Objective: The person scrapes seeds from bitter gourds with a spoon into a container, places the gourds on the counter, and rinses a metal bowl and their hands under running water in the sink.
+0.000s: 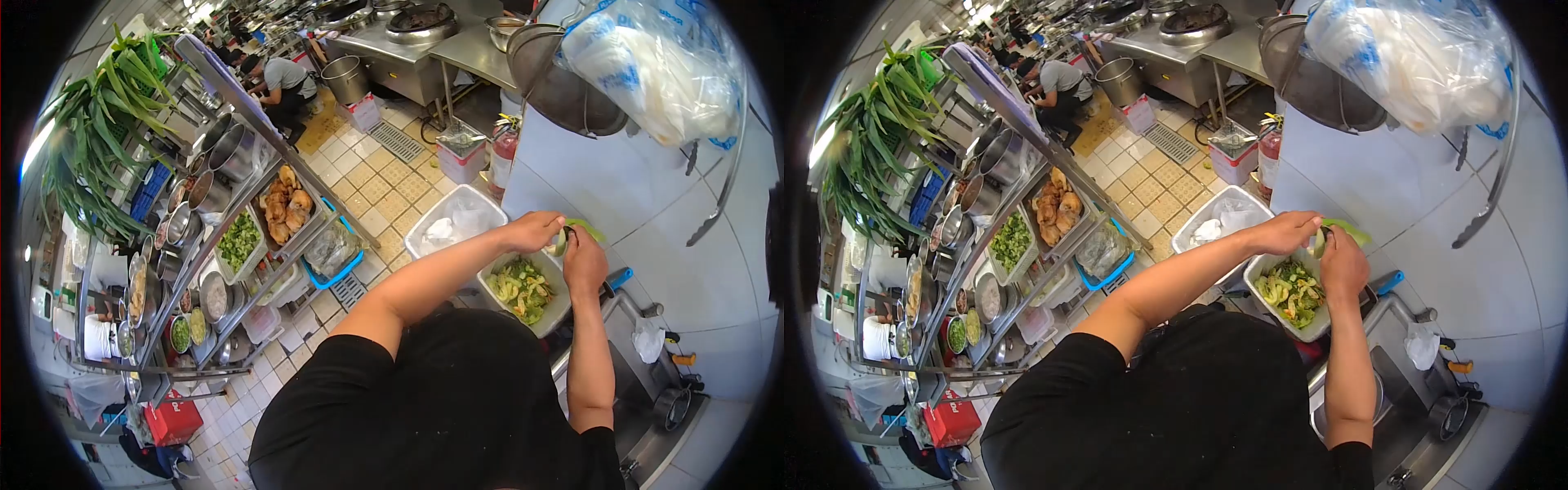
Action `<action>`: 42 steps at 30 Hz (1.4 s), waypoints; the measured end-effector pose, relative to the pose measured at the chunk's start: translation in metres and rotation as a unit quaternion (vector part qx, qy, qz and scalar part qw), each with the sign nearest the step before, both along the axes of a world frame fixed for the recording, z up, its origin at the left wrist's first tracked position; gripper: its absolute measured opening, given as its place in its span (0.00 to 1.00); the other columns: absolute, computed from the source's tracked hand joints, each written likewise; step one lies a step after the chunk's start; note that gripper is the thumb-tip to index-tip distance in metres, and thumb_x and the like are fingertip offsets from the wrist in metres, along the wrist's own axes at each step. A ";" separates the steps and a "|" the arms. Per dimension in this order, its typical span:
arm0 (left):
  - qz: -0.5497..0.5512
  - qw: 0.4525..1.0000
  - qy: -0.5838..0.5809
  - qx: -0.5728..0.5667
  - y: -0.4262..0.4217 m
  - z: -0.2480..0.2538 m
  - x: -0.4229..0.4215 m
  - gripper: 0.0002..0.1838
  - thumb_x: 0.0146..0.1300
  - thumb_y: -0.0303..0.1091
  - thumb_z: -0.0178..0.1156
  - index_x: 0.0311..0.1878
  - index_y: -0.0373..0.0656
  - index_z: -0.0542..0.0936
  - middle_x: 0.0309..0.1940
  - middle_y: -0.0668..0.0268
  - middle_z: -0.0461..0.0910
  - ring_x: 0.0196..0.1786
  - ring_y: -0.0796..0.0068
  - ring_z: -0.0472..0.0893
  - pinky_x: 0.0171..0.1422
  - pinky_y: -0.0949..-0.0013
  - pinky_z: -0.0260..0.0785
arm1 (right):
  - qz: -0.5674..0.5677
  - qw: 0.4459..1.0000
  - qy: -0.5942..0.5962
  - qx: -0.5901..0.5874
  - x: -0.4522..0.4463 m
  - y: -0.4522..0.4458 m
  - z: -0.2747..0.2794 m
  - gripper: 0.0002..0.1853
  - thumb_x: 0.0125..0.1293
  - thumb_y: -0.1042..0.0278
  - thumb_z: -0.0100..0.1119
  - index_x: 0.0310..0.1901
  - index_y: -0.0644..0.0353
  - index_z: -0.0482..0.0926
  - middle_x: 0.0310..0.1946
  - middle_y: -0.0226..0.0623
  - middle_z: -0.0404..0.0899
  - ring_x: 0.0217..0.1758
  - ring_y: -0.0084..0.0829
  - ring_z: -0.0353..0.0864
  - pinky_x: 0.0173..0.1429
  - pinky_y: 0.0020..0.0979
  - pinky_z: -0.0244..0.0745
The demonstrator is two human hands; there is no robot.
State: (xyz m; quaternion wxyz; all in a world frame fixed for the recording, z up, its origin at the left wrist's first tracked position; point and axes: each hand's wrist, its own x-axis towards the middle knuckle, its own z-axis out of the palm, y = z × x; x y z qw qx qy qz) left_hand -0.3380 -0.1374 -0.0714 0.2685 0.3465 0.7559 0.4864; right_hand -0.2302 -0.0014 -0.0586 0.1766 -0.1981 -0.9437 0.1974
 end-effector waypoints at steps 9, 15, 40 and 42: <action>0.029 0.999 -0.028 0.026 0.040 -0.025 -0.005 0.24 0.74 0.47 0.45 0.50 0.33 0.78 0.39 0.54 0.81 0.38 0.66 0.80 0.47 0.61 0.73 | 0.003 0.999 -0.009 -0.051 0.014 0.012 -0.011 0.13 0.70 0.61 0.55 0.52 0.50 0.83 0.46 0.41 0.84 0.48 0.47 0.83 0.50 0.43 0.77; 0.104 0.990 -0.096 0.012 0.057 -0.012 0.000 0.18 0.63 0.42 0.58 0.41 0.33 0.83 0.28 0.56 0.81 0.26 0.67 0.79 0.32 0.63 0.73 | -0.021 0.997 0.065 -0.034 0.014 0.012 -0.022 0.13 0.70 0.62 0.55 0.52 0.53 0.83 0.47 0.42 0.84 0.50 0.46 0.83 0.51 0.42 0.77; -0.008 0.973 -0.231 0.007 0.068 -0.021 -0.033 0.20 0.70 0.47 0.58 0.48 0.37 0.81 0.34 0.60 0.83 0.28 0.73 0.82 0.37 0.70 0.78 | -0.168 0.941 0.107 -0.274 0.054 0.060 -0.109 0.15 0.65 0.54 0.66 0.42 0.57 0.81 0.32 0.34 0.82 0.33 0.31 0.80 0.38 0.31 0.72; -0.025 0.951 -0.308 0.022 0.048 -0.022 -0.039 0.21 0.71 0.49 0.56 0.52 0.40 0.79 0.36 0.60 0.83 0.29 0.73 0.82 0.38 0.70 0.78 | -0.219 0.816 0.073 -0.529 0.076 0.063 -0.095 0.12 0.64 0.56 0.68 0.39 0.53 0.79 0.25 0.23 0.73 0.22 0.14 0.68 0.22 0.20 0.59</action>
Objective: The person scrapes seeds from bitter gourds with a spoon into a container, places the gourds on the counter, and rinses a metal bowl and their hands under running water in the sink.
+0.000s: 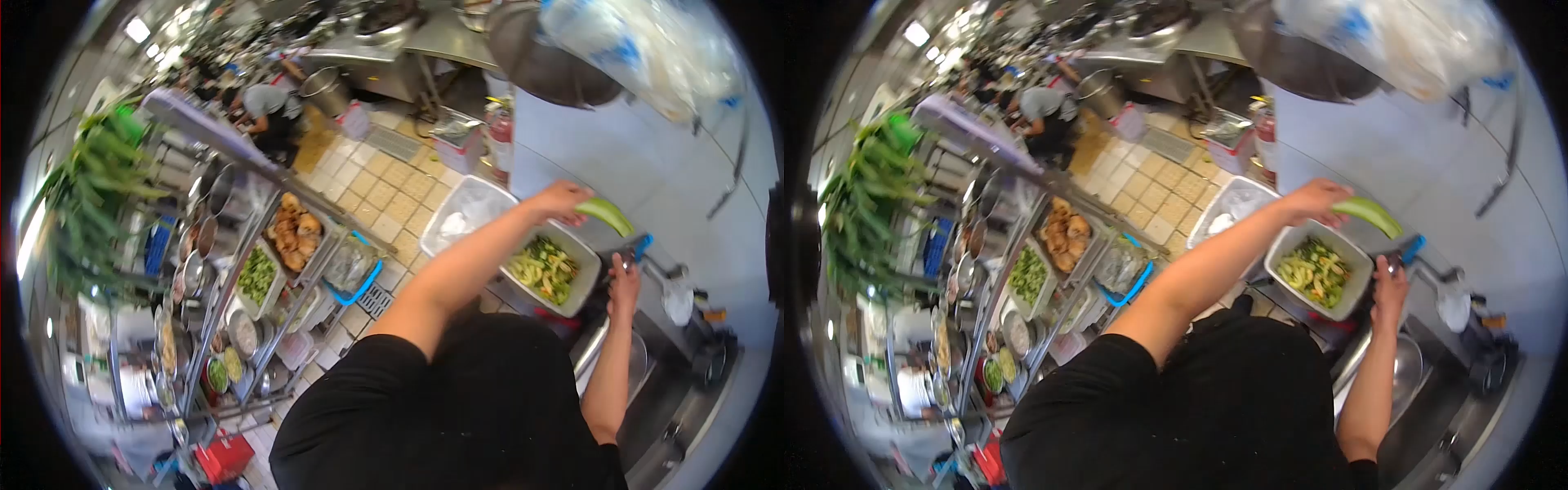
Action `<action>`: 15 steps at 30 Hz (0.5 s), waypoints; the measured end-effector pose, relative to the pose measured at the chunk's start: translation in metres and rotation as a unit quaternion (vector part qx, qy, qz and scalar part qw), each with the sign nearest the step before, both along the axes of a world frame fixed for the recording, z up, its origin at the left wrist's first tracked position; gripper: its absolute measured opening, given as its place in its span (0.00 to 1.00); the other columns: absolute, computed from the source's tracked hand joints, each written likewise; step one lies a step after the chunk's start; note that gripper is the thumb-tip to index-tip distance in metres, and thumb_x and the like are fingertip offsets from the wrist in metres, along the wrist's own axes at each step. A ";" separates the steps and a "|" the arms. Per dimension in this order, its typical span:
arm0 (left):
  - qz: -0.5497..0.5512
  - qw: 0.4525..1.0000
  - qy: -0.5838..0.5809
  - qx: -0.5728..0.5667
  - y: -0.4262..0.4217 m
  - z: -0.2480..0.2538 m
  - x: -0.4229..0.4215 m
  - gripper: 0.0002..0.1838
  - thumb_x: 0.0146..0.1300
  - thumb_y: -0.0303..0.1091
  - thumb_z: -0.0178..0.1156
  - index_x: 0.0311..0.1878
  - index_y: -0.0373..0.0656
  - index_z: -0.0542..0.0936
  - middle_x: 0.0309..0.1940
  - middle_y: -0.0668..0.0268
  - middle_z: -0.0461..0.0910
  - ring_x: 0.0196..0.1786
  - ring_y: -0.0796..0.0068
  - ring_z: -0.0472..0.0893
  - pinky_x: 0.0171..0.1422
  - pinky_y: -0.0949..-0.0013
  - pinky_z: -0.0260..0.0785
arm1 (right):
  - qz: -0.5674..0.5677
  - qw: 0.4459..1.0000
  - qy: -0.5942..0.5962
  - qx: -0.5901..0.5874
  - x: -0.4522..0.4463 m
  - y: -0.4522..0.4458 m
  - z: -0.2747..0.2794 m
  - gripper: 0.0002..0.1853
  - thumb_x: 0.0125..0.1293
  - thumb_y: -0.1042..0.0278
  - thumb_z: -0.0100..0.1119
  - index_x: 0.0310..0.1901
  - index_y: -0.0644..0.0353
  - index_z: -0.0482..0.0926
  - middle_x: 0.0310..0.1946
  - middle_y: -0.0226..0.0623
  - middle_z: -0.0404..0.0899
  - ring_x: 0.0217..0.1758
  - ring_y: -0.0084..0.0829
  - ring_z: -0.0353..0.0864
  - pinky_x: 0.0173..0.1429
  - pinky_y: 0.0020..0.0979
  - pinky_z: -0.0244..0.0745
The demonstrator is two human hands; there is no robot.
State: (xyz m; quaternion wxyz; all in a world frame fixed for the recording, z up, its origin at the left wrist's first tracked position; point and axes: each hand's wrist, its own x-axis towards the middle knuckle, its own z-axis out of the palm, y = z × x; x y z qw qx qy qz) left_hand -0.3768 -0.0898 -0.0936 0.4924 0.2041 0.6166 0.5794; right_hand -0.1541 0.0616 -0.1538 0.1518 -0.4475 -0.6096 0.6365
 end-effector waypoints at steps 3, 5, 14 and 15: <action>-0.027 0.996 -0.078 0.039 -0.029 0.001 -0.001 0.23 0.75 0.53 0.49 0.58 0.44 0.76 0.43 0.63 0.83 0.39 0.75 0.81 0.51 0.64 0.76 | -0.056 0.957 0.143 -0.247 0.014 -0.006 0.007 0.06 0.68 0.66 0.62 0.44 0.54 0.77 0.27 0.25 0.75 0.23 0.14 0.69 0.22 0.18 0.59; -0.021 0.990 -0.123 0.068 -0.037 -0.004 -0.002 0.25 0.74 0.56 0.48 0.59 0.44 0.76 0.42 0.61 0.84 0.34 0.74 0.79 0.52 0.61 0.74 | -0.080 0.937 0.193 -0.279 0.017 -0.001 -0.005 0.06 0.71 0.64 0.57 0.44 0.56 0.77 0.27 0.23 0.74 0.23 0.15 0.67 0.24 0.21 0.61; -0.038 0.952 -0.258 0.160 -0.031 0.015 0.004 0.27 0.74 0.57 0.49 0.62 0.44 0.73 0.51 0.53 0.81 0.31 0.79 0.76 0.50 0.66 0.71 | -0.184 0.933 0.264 -0.165 -0.006 -0.047 0.023 0.13 0.59 0.78 0.63 0.44 0.59 0.73 0.31 0.30 0.76 0.22 0.19 0.67 0.24 0.23 0.61; -0.056 0.946 -0.270 0.172 -0.032 0.011 0.000 0.25 0.74 0.55 0.48 0.61 0.45 0.73 0.51 0.52 0.82 0.30 0.79 0.76 0.47 0.66 0.71 | -0.210 0.921 0.274 -0.180 -0.003 -0.053 0.022 0.13 0.59 0.76 0.65 0.44 0.60 0.73 0.32 0.32 0.78 0.23 0.19 0.68 0.23 0.23 0.62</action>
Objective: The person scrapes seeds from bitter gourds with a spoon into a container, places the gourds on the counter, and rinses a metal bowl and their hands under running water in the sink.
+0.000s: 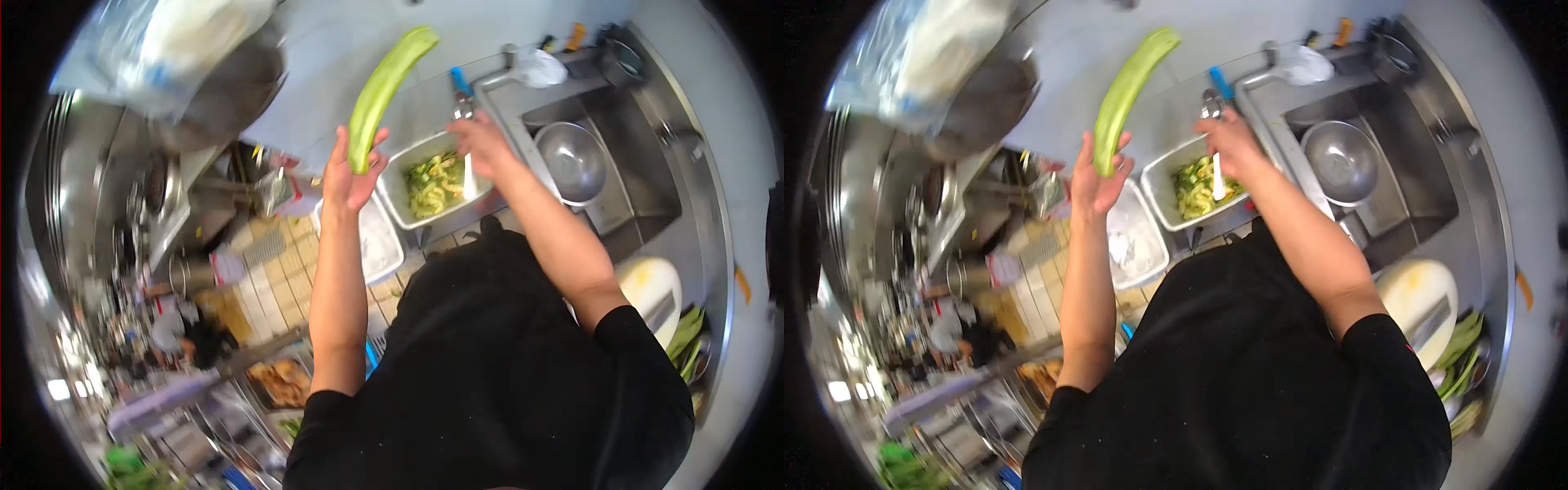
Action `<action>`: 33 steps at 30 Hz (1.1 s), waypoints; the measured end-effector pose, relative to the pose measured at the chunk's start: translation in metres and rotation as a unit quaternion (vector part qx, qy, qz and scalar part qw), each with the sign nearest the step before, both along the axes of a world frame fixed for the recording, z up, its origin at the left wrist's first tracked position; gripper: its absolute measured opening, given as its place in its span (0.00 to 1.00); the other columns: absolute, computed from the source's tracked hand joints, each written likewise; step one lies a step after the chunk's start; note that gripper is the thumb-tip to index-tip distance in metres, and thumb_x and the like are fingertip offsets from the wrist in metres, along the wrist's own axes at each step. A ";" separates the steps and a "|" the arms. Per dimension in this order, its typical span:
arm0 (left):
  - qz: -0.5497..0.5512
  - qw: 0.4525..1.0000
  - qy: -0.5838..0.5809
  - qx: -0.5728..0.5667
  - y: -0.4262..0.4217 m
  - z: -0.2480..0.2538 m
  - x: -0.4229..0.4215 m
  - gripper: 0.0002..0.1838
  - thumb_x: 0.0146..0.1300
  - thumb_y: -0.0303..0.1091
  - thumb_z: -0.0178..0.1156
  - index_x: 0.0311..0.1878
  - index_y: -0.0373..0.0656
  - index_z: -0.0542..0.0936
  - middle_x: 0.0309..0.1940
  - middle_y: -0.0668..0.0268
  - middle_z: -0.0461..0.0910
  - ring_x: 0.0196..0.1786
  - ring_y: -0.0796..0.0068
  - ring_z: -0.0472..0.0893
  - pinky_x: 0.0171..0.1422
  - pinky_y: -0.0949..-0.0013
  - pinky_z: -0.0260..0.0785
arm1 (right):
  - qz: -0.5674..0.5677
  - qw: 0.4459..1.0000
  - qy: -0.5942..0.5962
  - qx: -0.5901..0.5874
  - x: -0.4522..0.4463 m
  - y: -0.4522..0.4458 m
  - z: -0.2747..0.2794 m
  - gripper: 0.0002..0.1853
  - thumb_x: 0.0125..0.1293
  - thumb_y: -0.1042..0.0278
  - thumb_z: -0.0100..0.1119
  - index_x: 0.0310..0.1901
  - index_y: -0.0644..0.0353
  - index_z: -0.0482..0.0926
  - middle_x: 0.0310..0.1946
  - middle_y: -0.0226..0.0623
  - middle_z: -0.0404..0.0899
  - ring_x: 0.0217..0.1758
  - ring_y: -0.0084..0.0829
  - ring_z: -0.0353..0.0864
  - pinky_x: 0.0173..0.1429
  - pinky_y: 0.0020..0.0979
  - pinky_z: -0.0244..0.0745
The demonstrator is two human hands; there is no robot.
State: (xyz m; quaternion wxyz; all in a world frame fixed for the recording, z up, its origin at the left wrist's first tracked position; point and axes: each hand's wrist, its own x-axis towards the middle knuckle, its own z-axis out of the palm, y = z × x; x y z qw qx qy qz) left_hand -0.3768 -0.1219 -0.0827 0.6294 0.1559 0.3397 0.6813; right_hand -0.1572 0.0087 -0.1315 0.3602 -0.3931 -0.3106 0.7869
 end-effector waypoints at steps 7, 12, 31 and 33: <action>-0.157 0.987 0.014 -0.023 0.032 -0.011 0.078 0.22 0.77 0.53 0.45 0.58 0.46 0.72 0.42 0.58 0.83 0.26 0.80 0.75 0.36 0.74 0.66 | -0.109 0.983 0.136 -0.053 0.076 -0.063 0.022 0.12 0.60 0.66 0.70 0.40 0.58 0.77 0.30 0.33 0.80 0.24 0.16 0.71 0.26 0.20 0.64; -0.334 0.937 0.095 -0.043 0.033 -0.026 0.201 0.22 0.77 0.52 0.44 0.61 0.45 0.70 0.38 0.61 0.81 0.27 0.79 0.74 0.38 0.73 0.68 | -0.363 0.926 0.088 -0.057 0.160 -0.126 0.030 0.26 0.62 0.68 0.69 0.56 0.58 0.63 0.38 0.37 0.79 0.22 0.17 0.65 0.25 0.24 0.59; -0.402 0.826 0.386 -0.081 0.049 -0.082 0.228 0.25 0.73 0.41 0.56 0.69 0.44 0.68 0.54 0.57 0.80 0.47 0.73 0.81 0.53 0.69 0.73 | -0.540 0.624 -0.542 -0.160 0.769 -0.387 -0.043 0.14 0.62 0.66 0.63 0.49 0.56 0.84 0.39 0.31 0.81 0.37 0.20 0.76 0.32 0.26 0.67; -0.328 0.824 0.450 -0.105 0.042 -0.093 0.185 0.23 0.72 0.41 0.57 0.66 0.44 0.72 0.51 0.60 0.81 0.45 0.75 0.81 0.48 0.72 0.72 | -0.594 0.671 -0.442 -0.043 0.764 -0.386 -0.011 0.13 0.58 0.62 0.66 0.37 0.63 0.81 0.26 0.33 0.78 0.26 0.24 0.73 0.29 0.34 0.67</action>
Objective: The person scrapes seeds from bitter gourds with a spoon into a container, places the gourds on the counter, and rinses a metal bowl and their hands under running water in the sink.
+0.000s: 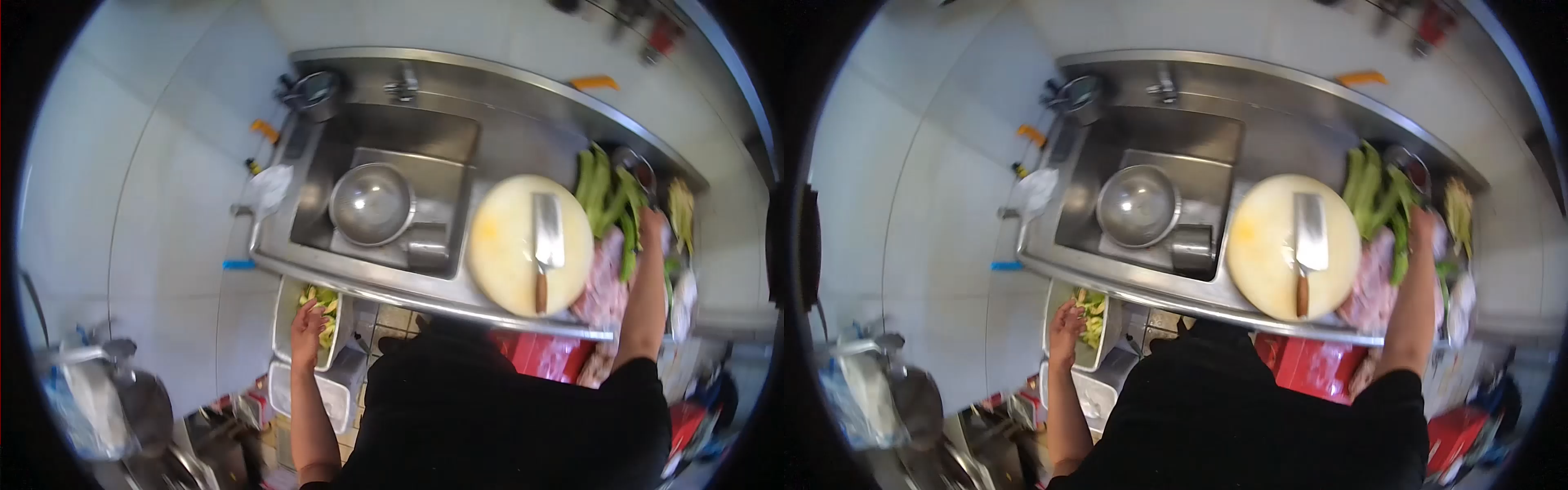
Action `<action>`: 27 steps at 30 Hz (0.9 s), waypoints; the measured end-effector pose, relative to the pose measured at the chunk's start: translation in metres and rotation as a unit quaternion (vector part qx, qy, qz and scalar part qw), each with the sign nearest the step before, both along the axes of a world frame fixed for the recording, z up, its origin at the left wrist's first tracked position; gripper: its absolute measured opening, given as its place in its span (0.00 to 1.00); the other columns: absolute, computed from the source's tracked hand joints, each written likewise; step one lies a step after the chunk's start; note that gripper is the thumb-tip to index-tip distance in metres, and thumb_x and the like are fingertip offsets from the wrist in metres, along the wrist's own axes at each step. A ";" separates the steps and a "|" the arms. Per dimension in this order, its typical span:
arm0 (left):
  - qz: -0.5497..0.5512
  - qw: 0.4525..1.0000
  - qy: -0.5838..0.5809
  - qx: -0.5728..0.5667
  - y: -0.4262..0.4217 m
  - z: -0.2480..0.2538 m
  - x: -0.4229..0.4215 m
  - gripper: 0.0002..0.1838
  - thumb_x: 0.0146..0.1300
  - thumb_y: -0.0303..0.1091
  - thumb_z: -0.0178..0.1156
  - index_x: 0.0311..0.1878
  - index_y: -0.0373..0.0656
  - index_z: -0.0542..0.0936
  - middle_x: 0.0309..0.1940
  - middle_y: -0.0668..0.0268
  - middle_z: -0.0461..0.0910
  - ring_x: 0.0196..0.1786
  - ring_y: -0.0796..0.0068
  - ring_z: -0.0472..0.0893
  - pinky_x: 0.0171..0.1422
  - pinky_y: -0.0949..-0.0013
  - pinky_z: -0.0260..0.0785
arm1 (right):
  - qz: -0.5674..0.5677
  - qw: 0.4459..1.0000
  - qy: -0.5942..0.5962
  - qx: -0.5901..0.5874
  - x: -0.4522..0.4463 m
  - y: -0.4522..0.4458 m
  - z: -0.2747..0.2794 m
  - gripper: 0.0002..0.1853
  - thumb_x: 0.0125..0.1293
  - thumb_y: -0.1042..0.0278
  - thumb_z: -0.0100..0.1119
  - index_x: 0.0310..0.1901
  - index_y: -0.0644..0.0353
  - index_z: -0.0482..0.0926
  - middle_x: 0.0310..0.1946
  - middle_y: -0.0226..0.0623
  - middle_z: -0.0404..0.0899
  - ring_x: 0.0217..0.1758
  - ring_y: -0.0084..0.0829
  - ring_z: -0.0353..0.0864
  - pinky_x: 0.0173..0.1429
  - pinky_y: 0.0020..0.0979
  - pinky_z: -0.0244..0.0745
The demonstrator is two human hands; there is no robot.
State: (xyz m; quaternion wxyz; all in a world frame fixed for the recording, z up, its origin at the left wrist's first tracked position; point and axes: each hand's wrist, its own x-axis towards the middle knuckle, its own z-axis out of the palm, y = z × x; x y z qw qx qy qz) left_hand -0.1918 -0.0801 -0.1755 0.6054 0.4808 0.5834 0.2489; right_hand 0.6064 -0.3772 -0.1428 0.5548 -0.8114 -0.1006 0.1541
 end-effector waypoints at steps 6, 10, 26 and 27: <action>0.282 0.956 0.066 -0.044 -0.072 -0.002 -0.091 0.19 0.71 0.41 0.57 0.61 0.44 0.75 0.47 0.65 0.82 0.43 0.75 0.81 0.45 0.72 0.71 | 0.091 0.938 0.211 0.261 -0.048 0.172 0.043 0.14 0.65 0.76 0.52 0.52 0.64 0.75 0.39 0.40 0.81 0.28 0.24 0.73 0.33 0.27 0.75; 0.359 0.922 0.075 -0.120 -0.133 -0.037 -0.110 0.20 0.71 0.45 0.56 0.60 0.44 0.75 0.47 0.64 0.82 0.44 0.72 0.81 0.47 0.68 0.72 | 0.314 0.844 0.349 0.258 -0.223 0.318 0.046 0.13 0.70 0.74 0.51 0.54 0.67 0.72 0.48 0.47 0.81 0.40 0.28 0.81 0.45 0.29 0.80; 0.501 0.760 -0.073 -0.407 -0.444 -0.204 -0.161 0.19 0.68 0.50 0.55 0.54 0.48 0.75 0.41 0.64 0.81 0.37 0.70 0.80 0.45 0.59 0.72 | 0.561 0.568 0.598 -0.068 -0.600 0.250 -0.014 0.06 0.74 0.70 0.50 0.49 0.60 0.72 0.39 0.42 0.80 0.40 0.32 0.83 0.48 0.34 0.81; 0.500 0.760 -0.077 -0.408 -0.459 -0.208 -0.162 0.19 0.68 0.50 0.55 0.54 0.48 0.75 0.41 0.64 0.81 0.37 0.70 0.80 0.45 0.59 0.72 | 0.577 0.549 0.600 -0.074 -0.601 0.242 -0.005 0.07 0.75 0.69 0.50 0.49 0.59 0.72 0.39 0.41 0.80 0.41 0.32 0.83 0.49 0.35 0.80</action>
